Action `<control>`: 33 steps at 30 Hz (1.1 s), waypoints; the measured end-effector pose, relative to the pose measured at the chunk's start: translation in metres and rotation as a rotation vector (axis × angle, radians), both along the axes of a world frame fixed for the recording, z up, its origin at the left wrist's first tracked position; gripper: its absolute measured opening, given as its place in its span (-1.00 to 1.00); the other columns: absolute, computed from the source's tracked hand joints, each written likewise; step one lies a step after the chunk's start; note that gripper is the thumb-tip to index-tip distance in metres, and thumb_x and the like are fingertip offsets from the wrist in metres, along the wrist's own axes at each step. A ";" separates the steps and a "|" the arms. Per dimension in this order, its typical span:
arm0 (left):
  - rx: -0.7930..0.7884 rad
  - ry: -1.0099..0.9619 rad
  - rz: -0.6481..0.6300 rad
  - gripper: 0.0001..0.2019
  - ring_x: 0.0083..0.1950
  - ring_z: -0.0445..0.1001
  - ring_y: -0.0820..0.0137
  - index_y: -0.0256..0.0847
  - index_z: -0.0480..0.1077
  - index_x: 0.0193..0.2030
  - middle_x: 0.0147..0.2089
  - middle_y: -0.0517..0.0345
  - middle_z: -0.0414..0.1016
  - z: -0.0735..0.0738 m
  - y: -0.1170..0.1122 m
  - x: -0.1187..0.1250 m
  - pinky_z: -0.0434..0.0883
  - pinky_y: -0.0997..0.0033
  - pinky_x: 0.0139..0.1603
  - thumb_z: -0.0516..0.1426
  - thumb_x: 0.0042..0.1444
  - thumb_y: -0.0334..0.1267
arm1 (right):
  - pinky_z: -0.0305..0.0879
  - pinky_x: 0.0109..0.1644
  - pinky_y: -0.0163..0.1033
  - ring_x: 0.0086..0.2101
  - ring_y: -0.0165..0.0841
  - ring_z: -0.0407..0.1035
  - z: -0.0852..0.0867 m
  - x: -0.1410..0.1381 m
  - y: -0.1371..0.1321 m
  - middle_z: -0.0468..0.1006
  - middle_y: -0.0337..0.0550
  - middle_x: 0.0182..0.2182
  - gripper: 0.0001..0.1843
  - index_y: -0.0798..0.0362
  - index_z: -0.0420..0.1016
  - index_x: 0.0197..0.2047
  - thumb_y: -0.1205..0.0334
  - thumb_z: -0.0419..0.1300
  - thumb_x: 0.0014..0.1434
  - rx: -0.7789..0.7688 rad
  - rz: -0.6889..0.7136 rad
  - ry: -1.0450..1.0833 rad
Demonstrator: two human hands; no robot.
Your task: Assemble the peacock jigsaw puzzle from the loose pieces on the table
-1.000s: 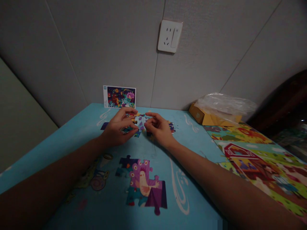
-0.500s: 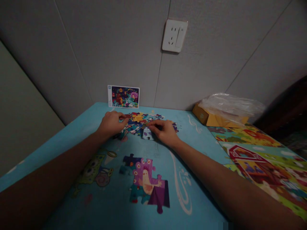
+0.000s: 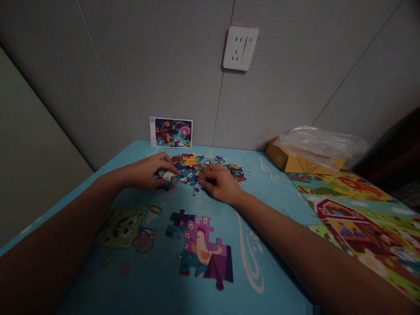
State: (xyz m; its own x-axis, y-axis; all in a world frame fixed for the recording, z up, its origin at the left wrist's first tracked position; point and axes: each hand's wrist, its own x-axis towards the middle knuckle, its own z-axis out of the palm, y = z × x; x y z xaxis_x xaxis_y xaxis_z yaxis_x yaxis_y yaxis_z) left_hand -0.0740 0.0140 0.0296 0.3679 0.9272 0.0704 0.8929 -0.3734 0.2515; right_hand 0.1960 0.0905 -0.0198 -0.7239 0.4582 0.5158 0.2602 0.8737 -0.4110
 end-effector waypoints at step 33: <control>0.215 -0.115 0.738 -0.72 -0.24 0.55 0.18 -0.20 0.57 -0.24 -0.27 0.03 0.61 -0.008 0.011 0.001 0.39 0.33 -0.20 0.06 -0.05 -0.36 | 0.11 -0.11 -0.05 -0.25 -0.14 0.33 0.008 0.008 0.000 0.51 -0.04 -0.43 -0.86 0.05 0.56 -0.42 0.28 0.19 0.13 -0.025 -0.441 -0.205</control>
State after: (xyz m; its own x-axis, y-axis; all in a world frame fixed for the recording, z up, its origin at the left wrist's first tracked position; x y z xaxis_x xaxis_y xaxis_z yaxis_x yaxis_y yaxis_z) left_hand -0.0726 0.0248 0.0215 -0.3603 0.8910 0.2764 0.9020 0.2572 0.3468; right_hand 0.2036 0.0900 -0.0123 -0.5434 0.7545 0.3680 0.6812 0.6525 -0.3319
